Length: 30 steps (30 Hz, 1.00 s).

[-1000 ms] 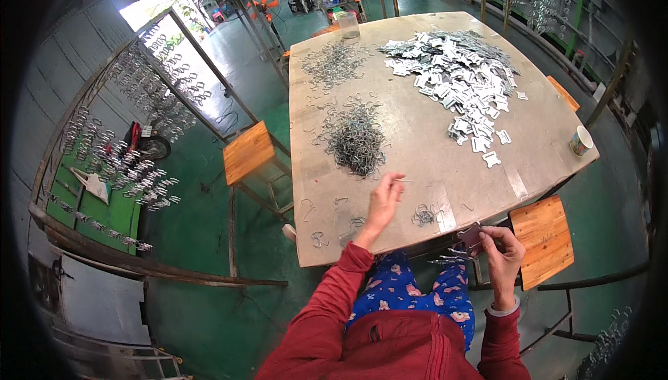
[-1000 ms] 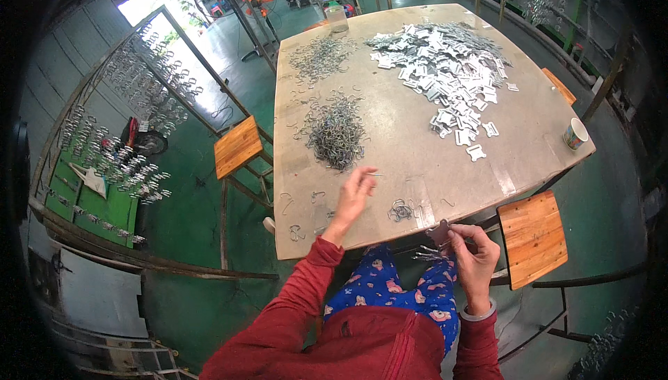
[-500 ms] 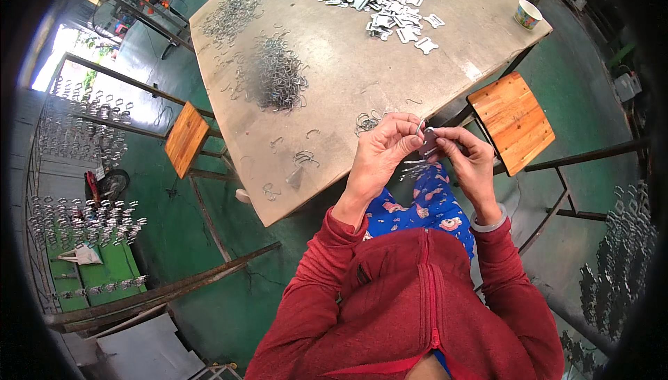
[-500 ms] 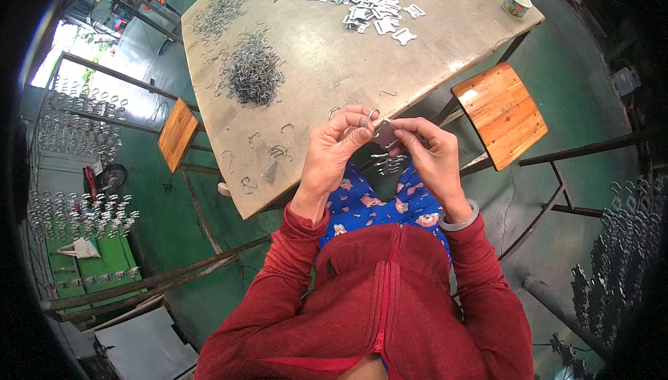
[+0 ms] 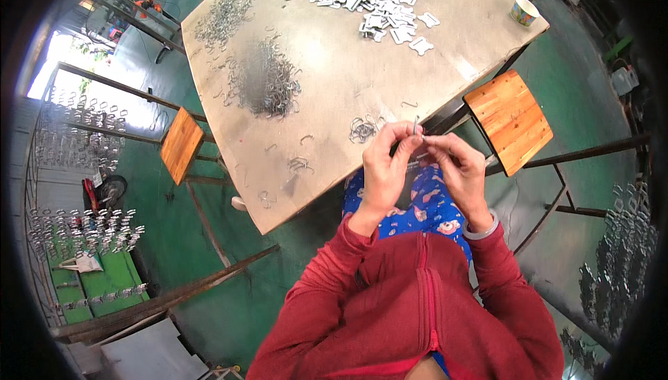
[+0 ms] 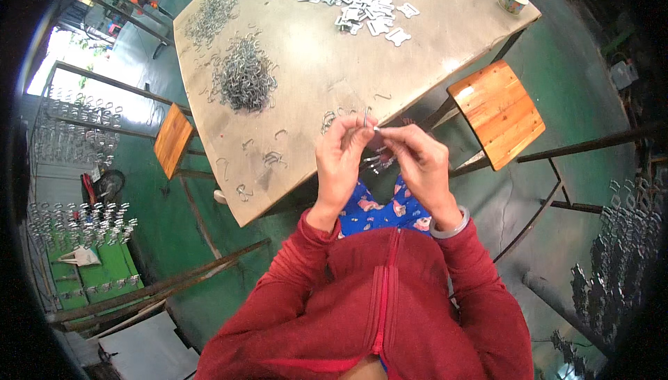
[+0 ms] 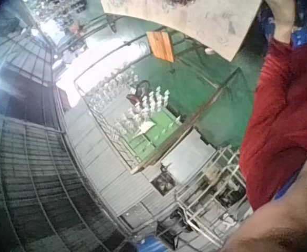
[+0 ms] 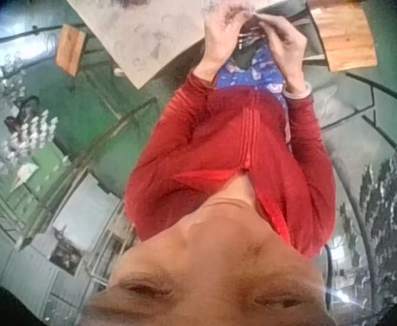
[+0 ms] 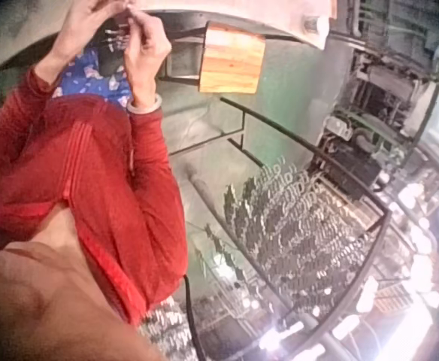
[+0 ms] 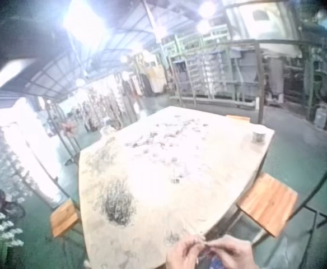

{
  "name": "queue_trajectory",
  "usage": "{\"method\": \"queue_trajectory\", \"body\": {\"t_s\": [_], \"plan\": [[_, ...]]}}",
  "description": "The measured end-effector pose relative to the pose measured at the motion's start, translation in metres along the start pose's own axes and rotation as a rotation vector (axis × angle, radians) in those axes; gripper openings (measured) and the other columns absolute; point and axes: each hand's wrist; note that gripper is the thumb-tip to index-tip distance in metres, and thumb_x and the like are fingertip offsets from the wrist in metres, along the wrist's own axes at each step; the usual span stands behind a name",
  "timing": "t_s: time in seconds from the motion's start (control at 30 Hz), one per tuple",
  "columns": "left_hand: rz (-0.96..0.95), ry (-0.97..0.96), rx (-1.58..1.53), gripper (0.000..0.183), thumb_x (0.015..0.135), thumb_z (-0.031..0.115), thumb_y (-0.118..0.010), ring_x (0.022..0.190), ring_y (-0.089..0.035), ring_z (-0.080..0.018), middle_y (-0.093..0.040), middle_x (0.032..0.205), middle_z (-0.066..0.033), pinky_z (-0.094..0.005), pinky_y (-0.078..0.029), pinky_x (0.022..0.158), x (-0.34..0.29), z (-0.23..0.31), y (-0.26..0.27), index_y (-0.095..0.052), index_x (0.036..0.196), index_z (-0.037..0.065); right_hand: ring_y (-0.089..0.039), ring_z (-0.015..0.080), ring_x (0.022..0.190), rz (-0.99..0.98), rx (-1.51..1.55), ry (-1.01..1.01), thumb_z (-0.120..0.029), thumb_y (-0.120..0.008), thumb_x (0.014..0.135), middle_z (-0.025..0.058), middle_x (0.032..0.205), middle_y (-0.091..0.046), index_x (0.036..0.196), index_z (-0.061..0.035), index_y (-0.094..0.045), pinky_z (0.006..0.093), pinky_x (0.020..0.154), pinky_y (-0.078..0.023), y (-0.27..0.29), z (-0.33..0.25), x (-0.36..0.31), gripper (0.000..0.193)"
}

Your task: The person attaches small metal plates to metal hooks by hand and hangs the completed assemblies onto a large metal rack. The person picks up hooks and plates from a table, joins them together, and then hangs them on a multi-tiered rack in a workshop.

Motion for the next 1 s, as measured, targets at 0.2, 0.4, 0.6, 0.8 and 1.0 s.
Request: {"method": "queue_trajectory", "body": {"t_s": [0.2,0.4,0.6,0.8,1.0], "plan": [[-0.076,-0.067,-0.086,0.007,0.09,0.003,-0.053,0.091,-0.056,-0.0152,-0.059,0.096,-0.0105,-0.0279,-0.046,0.082,-0.012,-0.001,0.002,-0.052,0.097,0.001,-0.059,0.0107,0.06,-0.077,0.146,-0.174,-0.003,-0.059,0.083,0.0061,0.074,-0.063,0.089,0.0032,-0.065,0.0227,0.053,-0.046,0.024,0.004,0.021,0.01],[-0.027,-0.117,-0.118,0.006,0.085,-0.002,-0.058,0.082,-0.061,-0.0149,-0.064,0.086,-0.0095,-0.0267,-0.049,0.075,0.012,0.002,-0.001,-0.056,0.09,-0.002,-0.053,0.0091,0.053,-0.233,-0.105,-0.269,-0.036,-0.052,0.091,0.0039,0.063,-0.058,0.095,-0.0007,-0.062,0.0227,0.047,-0.043,0.029,0.099,0.172,0.037],[-0.054,-0.06,-0.291,0.01,0.085,-0.004,-0.056,0.088,-0.06,-0.0189,-0.061,0.091,-0.0103,-0.0308,-0.048,0.081,0.018,-0.002,-0.014,-0.054,0.093,0.0,-0.055,0.0179,0.046,-0.153,-0.527,-0.473,-0.041,-0.041,0.094,0.0097,0.062,-0.058,0.104,-0.0041,-0.058,0.0305,0.042,-0.045,0.014,0.229,0.268,0.042],[0.009,-0.087,-0.316,0.016,0.084,-0.001,-0.058,0.086,-0.061,-0.026,-0.062,0.092,-0.0125,-0.0434,-0.048,0.084,0.022,-0.003,0.0,-0.054,0.099,0.002,-0.064,0.025,0.06,0.102,-1.004,0.058,-0.021,-0.043,0.09,0.0191,0.072,-0.06,0.094,0.0035,-0.052,0.035,0.049,-0.051,-0.017,0.193,0.241,0.027],[-0.066,-0.019,-0.345,0.012,0.085,0.001,-0.059,0.087,-0.061,-0.0224,-0.063,0.091,-0.0102,-0.0378,-0.048,0.084,0.017,-0.005,-0.015,-0.056,0.096,0.003,-0.059,0.0168,0.054,0.026,0.038,-0.49,-0.013,-0.048,0.085,0.01,0.079,-0.058,0.112,0.0028,-0.041,0.0292,0.05,-0.048,0.045,0.138,0.176,0.032]]}}
Point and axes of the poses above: each hand's wrist, its own x-axis towards the middle knuckle, its own y-axis out of the back of the hand, z = x × y
